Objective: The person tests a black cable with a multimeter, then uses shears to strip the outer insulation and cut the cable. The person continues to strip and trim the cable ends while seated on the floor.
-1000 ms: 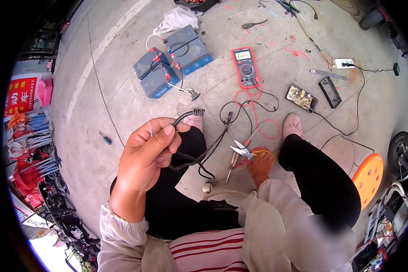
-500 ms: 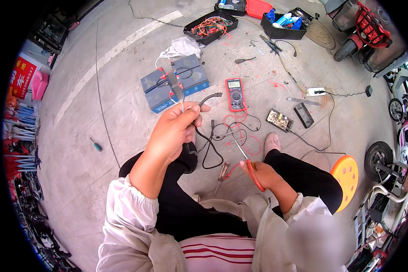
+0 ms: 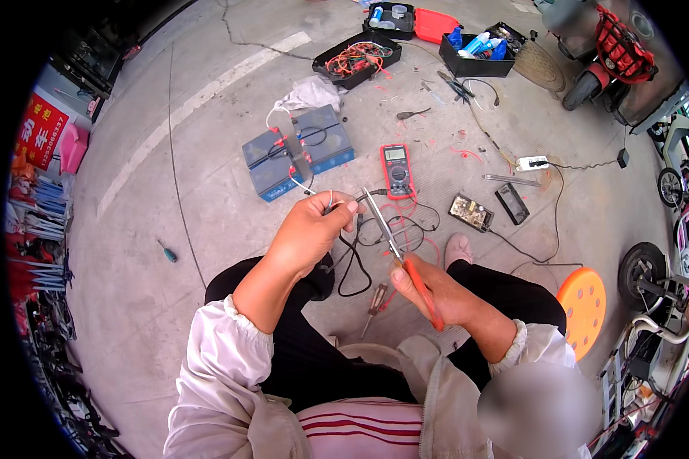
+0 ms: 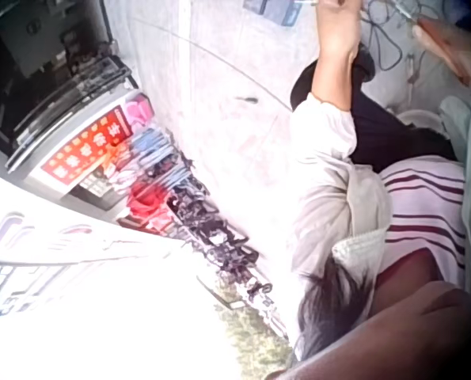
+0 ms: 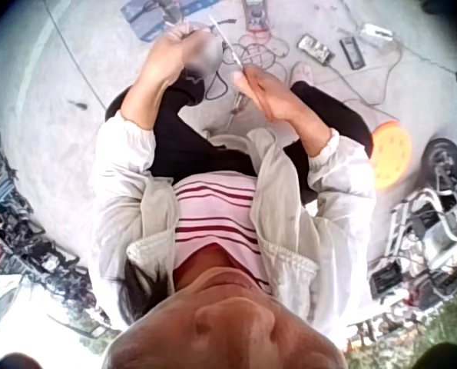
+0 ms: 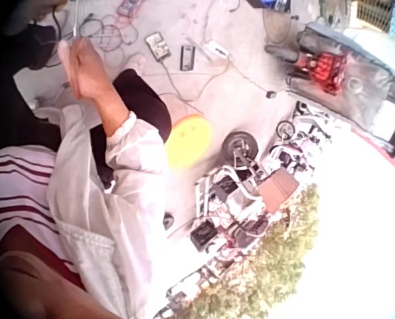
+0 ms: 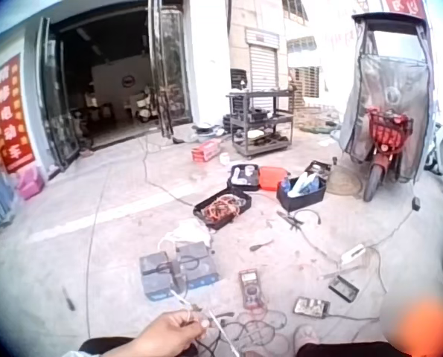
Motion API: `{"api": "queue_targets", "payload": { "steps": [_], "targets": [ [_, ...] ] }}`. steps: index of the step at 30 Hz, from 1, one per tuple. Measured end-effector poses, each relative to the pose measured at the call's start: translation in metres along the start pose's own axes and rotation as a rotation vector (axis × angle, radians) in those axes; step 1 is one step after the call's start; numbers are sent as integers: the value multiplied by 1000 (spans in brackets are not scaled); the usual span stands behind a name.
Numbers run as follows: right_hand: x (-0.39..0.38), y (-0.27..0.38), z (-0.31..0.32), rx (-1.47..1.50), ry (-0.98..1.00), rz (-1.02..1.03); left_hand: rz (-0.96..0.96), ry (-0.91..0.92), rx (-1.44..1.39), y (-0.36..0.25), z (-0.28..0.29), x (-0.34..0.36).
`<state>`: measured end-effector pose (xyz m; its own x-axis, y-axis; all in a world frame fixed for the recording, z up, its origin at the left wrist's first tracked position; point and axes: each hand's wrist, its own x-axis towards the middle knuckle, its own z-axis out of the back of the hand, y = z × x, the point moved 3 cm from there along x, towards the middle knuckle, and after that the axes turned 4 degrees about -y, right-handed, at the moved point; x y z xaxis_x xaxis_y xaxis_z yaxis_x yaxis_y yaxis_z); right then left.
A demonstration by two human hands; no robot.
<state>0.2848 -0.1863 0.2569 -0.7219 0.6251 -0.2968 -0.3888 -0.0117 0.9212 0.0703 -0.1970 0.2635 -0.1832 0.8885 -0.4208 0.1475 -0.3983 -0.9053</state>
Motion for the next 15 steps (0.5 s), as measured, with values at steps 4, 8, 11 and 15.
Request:
{"api": "queue_targets", "payload": {
  "steps": [4,8,11,15],
  "targets": [
    [9,3,0,98,-10,-51,39,43,138,0,-10,-3],
    [12,-3,2,138,69,-153,-24,58,244,3,-12,-1],
    [12,-4,0,226,94,-225,-21,60,298,4,-10,-2],
    [14,-9,-2,249,113,-231,-21,68,361,3,-9,-3]
  ]
}}
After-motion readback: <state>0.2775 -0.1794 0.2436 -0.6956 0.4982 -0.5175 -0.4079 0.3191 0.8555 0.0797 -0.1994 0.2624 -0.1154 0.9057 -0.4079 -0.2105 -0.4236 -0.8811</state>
